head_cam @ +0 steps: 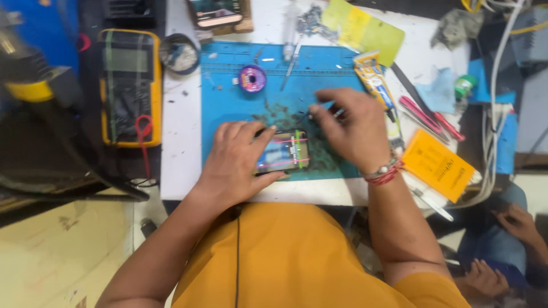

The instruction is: The person handles a smartphone secured with rubber bands, using a multimeter to test its electrical connections. They then remove the rubber bands, inspect the device, and reapply the bands to hold the phone together.

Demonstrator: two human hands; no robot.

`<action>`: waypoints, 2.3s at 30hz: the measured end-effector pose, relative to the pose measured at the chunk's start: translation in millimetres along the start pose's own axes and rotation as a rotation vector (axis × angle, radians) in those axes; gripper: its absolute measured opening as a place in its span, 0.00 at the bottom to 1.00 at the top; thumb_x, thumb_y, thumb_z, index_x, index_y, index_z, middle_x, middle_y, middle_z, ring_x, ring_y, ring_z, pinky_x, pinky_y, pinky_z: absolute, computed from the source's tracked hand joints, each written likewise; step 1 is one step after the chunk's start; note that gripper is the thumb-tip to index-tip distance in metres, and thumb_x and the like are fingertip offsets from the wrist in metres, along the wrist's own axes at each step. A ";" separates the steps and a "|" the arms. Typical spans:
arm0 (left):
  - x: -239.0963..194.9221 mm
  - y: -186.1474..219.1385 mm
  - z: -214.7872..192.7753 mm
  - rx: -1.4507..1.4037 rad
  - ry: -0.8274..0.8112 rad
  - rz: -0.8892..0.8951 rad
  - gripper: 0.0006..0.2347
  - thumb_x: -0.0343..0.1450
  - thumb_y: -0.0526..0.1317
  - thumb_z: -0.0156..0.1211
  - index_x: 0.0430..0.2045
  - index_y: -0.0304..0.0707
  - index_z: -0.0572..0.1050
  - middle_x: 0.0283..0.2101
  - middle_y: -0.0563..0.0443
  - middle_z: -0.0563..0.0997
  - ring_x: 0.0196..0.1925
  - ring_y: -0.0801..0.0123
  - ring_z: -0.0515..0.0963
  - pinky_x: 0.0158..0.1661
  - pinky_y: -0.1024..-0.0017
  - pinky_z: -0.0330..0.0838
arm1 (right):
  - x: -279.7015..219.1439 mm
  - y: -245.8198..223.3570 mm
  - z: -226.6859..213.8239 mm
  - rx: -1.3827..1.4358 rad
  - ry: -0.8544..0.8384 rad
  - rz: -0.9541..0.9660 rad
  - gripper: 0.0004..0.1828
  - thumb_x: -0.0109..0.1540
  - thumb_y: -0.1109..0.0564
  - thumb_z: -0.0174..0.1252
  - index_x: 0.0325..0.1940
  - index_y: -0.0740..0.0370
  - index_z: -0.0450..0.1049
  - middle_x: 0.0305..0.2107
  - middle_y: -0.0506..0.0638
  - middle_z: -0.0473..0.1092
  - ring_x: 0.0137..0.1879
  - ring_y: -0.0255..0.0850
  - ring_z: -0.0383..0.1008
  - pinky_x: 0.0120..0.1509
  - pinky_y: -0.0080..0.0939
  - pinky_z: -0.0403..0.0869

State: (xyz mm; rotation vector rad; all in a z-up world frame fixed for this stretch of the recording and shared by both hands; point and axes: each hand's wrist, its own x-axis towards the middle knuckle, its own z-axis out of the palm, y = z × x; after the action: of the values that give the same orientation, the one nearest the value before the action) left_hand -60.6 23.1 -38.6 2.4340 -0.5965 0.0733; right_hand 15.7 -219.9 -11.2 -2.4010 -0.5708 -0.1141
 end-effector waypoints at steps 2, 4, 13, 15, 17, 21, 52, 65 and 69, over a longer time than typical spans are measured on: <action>-3.4 -3.7 -0.5 -0.020 -0.010 0.008 0.32 0.63 0.53 0.71 0.57 0.29 0.72 0.55 0.38 0.73 0.60 0.47 0.69 0.63 0.49 0.56 | -11.9 -4.1 -1.5 0.071 -0.083 -0.058 0.09 0.63 0.57 0.68 0.45 0.62 0.80 0.35 0.53 0.78 0.34 0.42 0.78 0.36 0.38 0.75; -6.7 -6.6 0.1 -0.027 -0.016 0.013 0.32 0.63 0.53 0.71 0.57 0.30 0.72 0.56 0.39 0.74 0.61 0.49 0.69 0.65 0.49 0.55 | -27.2 -4.1 -4.7 0.081 -0.099 -0.009 0.08 0.63 0.57 0.67 0.43 0.62 0.81 0.34 0.52 0.78 0.33 0.42 0.79 0.35 0.37 0.75; -8.0 -11.7 6.2 -0.019 -0.018 0.023 0.32 0.63 0.52 0.71 0.59 0.34 0.71 0.56 0.43 0.75 0.61 0.53 0.70 0.67 0.47 0.53 | -78.2 60.7 -35.1 -0.274 0.358 0.421 0.10 0.63 0.58 0.69 0.47 0.64 0.81 0.36 0.52 0.79 0.32 0.39 0.75 0.38 0.37 0.71; -6.4 -11.3 6.5 -0.027 -0.016 0.022 0.33 0.63 0.52 0.72 0.60 0.34 0.71 0.55 0.44 0.76 0.60 0.54 0.71 0.67 0.47 0.53 | -80.1 76.8 -35.1 -0.242 0.321 0.478 0.10 0.62 0.59 0.68 0.47 0.62 0.81 0.34 0.51 0.79 0.30 0.39 0.75 0.38 0.39 0.72; -6.0 -10.8 7.0 -0.026 -0.023 0.014 0.33 0.62 0.52 0.72 0.60 0.34 0.70 0.54 0.44 0.76 0.60 0.53 0.71 0.67 0.46 0.53 | -80.4 89.4 -34.3 -0.262 0.295 0.476 0.08 0.62 0.59 0.68 0.45 0.61 0.81 0.33 0.51 0.79 0.31 0.40 0.76 0.40 0.40 0.73; -9.0 -7.6 6.5 -0.020 0.013 0.004 0.34 0.61 0.52 0.73 0.59 0.33 0.71 0.55 0.43 0.76 0.60 0.53 0.72 0.67 0.41 0.51 | -76.1 99.0 -36.1 -0.351 0.328 0.343 0.04 0.66 0.61 0.67 0.43 0.63 0.78 0.35 0.53 0.78 0.35 0.43 0.78 0.44 0.41 0.74; -2.9 36.6 30.3 -1.013 -0.107 -0.296 0.04 0.74 0.34 0.62 0.32 0.31 0.80 0.29 0.47 0.83 0.31 0.59 0.78 0.32 0.70 0.70 | -112.4 -41.4 29.1 1.422 0.331 0.175 0.12 0.65 0.67 0.63 0.50 0.56 0.82 0.49 0.53 0.79 0.56 0.45 0.76 0.81 0.64 0.57; -6.7 -11.8 7.4 0.076 -0.030 0.103 0.35 0.64 0.56 0.69 0.61 0.33 0.66 0.54 0.44 0.77 0.61 0.54 0.74 0.66 0.28 0.32 | -73.2 -16.7 18.0 0.549 0.064 0.025 0.60 0.56 0.54 0.76 0.82 0.63 0.44 0.78 0.63 0.48 0.76 0.52 0.66 0.78 0.50 0.71; -5.0 -11.8 8.0 0.031 -0.015 0.287 0.33 0.66 0.51 0.70 0.62 0.29 0.67 0.54 0.41 0.76 0.58 0.55 0.76 0.69 0.42 0.56 | -57.7 -20.6 13.3 0.274 -0.120 0.051 0.51 0.52 0.52 0.77 0.73 0.63 0.58 0.58 0.61 0.72 0.55 0.46 0.80 0.52 0.40 0.79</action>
State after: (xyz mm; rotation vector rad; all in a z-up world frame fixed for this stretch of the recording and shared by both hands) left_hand -60.7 28.7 -52.6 2.3634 -0.9546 0.1831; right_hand -46.0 -218.9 -22.4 -2.1627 -0.5418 0.1240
